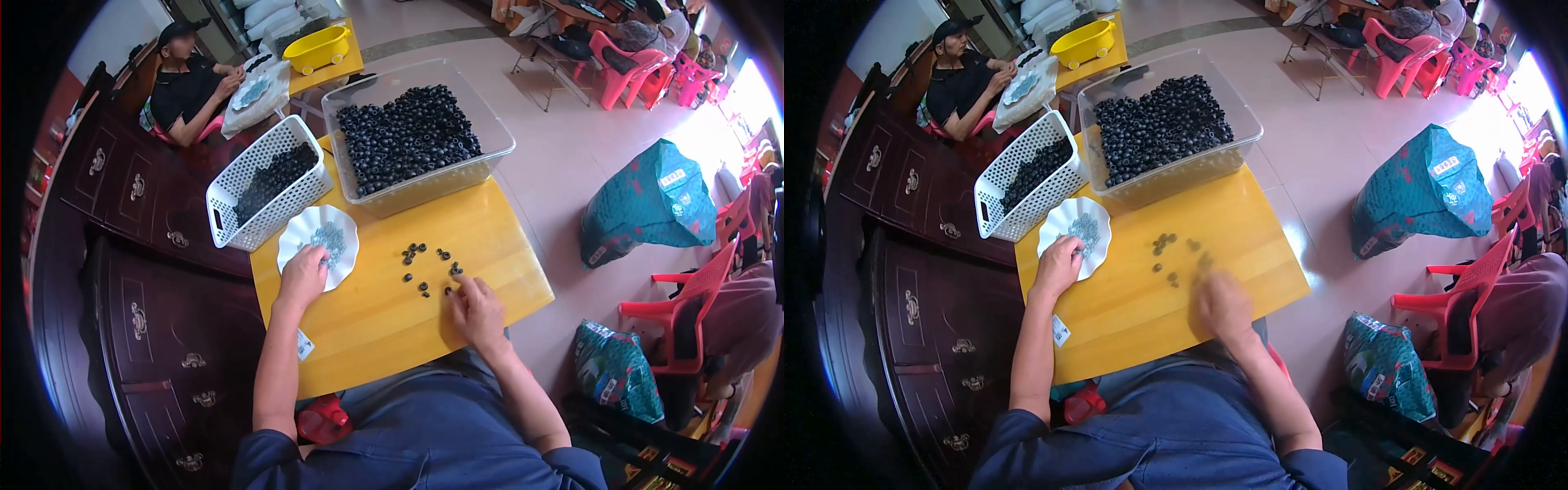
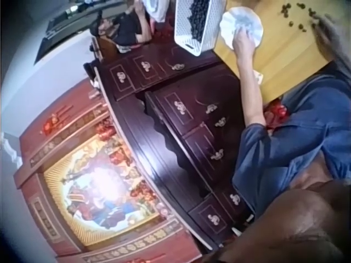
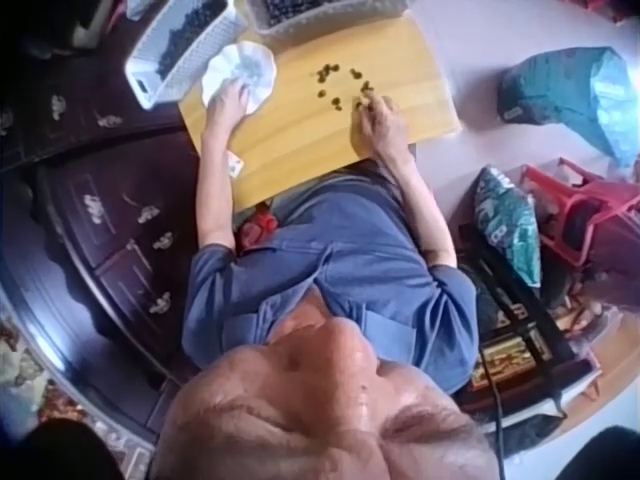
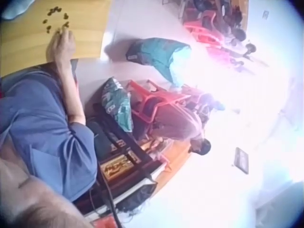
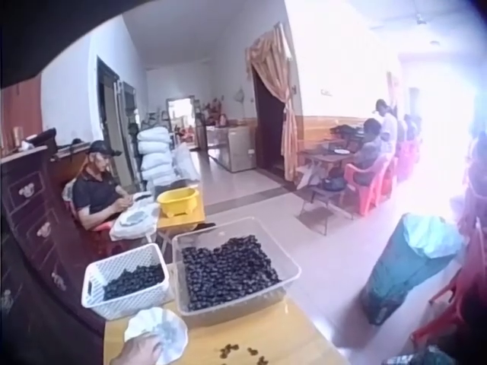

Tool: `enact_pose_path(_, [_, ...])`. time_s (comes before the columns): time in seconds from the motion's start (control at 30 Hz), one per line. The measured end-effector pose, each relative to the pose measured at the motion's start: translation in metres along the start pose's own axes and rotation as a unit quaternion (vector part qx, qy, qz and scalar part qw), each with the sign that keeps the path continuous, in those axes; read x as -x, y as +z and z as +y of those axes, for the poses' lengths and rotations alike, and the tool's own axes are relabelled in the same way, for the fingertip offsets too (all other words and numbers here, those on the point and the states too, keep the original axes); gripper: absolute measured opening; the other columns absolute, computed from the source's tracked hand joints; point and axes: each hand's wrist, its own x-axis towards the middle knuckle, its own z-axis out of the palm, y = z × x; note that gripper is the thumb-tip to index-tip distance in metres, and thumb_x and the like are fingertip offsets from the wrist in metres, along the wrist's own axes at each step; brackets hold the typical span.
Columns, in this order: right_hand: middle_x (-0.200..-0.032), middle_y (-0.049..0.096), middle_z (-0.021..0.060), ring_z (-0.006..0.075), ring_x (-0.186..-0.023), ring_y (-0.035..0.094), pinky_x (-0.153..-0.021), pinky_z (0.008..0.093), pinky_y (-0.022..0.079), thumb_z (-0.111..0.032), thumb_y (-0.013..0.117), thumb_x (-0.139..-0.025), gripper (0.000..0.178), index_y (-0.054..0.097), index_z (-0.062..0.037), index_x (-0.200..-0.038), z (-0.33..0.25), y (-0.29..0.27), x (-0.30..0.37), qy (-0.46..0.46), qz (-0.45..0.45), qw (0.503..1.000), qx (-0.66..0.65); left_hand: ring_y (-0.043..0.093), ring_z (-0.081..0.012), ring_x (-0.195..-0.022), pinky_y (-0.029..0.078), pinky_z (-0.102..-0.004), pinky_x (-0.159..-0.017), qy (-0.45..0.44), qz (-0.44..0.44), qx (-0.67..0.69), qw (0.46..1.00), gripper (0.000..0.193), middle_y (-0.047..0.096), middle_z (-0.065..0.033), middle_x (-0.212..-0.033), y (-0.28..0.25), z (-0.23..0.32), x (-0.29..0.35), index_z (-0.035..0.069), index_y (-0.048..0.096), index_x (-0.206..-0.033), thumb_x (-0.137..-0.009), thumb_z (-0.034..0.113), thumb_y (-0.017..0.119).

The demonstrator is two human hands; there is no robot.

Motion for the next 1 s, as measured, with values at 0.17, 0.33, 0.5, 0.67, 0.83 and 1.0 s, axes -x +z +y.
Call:
enact_pose_path(0.17, [-0.091,0.069,0.014,0.0325,-0.082,0.07,-0.07,0.0421,0.055,-0.011,0.069,-0.091,0.028,0.067,-0.0065,-0.118,0.004,-0.005,-0.02,0.068,0.01,0.998,-0.003,0.066,-0.0402,-0.088,0.054,-0.0497,-0.076,0.01,0.009,0.014,1.0,0.012,0.066,-0.0167,-0.094,0.0,-0.003,0.002,0.006,0.065,-0.096,-0.085,0.004,0.067])
enact_pose_path(0.33, [-0.094,0.069,0.0174,0.0351,-0.084,0.071,-0.073,0.0438,0.056,-0.01,0.068,-0.092,0.016,0.071,-0.0043,-0.107,-0.002,-0.001,-0.031,0.03,-0.008,1.0,0.004,0.067,-0.0401,-0.087,0.054,-0.0499,-0.076,0.027,0.014,0.003,1.0,0.012,0.066,-0.0173,-0.092,0.003,-0.011,0.006,0.006,0.066,-0.096,-0.084,0.005,0.067])
enact_pose_path(0.5, [-0.096,0.07,0.0182,0.0339,-0.082,0.07,-0.074,0.041,0.056,-0.006,0.067,-0.092,0.018,0.071,-0.0037,-0.109,-0.008,-0.005,-0.034,0.037,-0.014,0.997,-0.068,0.067,-0.0401,-0.085,0.054,-0.0481,-0.075,0.026,0.041,0.036,0.998,0.012,0.067,-0.0172,-0.09,0.003,-0.004,0.003,0.005,0.069,-0.095,-0.084,0.002,0.064])
enact_pose_path(0.67, [-0.097,0.071,0.0168,0.0293,-0.078,0.07,-0.072,0.0379,0.056,-0.003,0.067,-0.093,0.019,0.071,-0.0012,-0.111,-0.01,-0.002,-0.033,0.044,-0.006,0.995,-0.09,0.067,-0.0385,-0.081,0.054,-0.0463,-0.072,0.028,0.058,0.09,0.994,0.012,0.068,-0.0165,-0.088,-0.006,-0.003,0.008,0.005,0.07,-0.095,-0.084,0.001,0.065])
enact_pose_path(0.83, [-0.095,0.071,0.0134,0.0199,-0.074,0.067,-0.07,0.0315,0.054,-0.001,0.068,-0.094,0.017,0.071,-0.0003,-0.11,-0.008,-0.008,-0.027,0.071,0.017,0.988,-0.133,0.069,-0.0346,-0.077,0.054,-0.0412,-0.068,0.034,0.041,0.14,0.989,0.01,0.067,-0.0143,-0.083,-0.023,0.027,0.001,0.003,0.069,-0.094,-0.085,0.001,0.067])
enact_pose_path(1.0, [-0.092,0.071,0.0112,0.0164,-0.072,0.064,-0.069,0.0293,0.052,0.0,0.068,-0.094,0.013,0.072,0.0001,-0.107,0.001,-0.005,-0.013,0.068,0.057,0.981,-0.172,0.069,-0.0346,-0.079,0.055,-0.0421,-0.069,0.125,0.032,0.201,0.971,0.009,0.068,-0.0135,-0.086,0.0,0.081,-0.014,0.004,0.069,-0.096,-0.087,0.004,0.068])
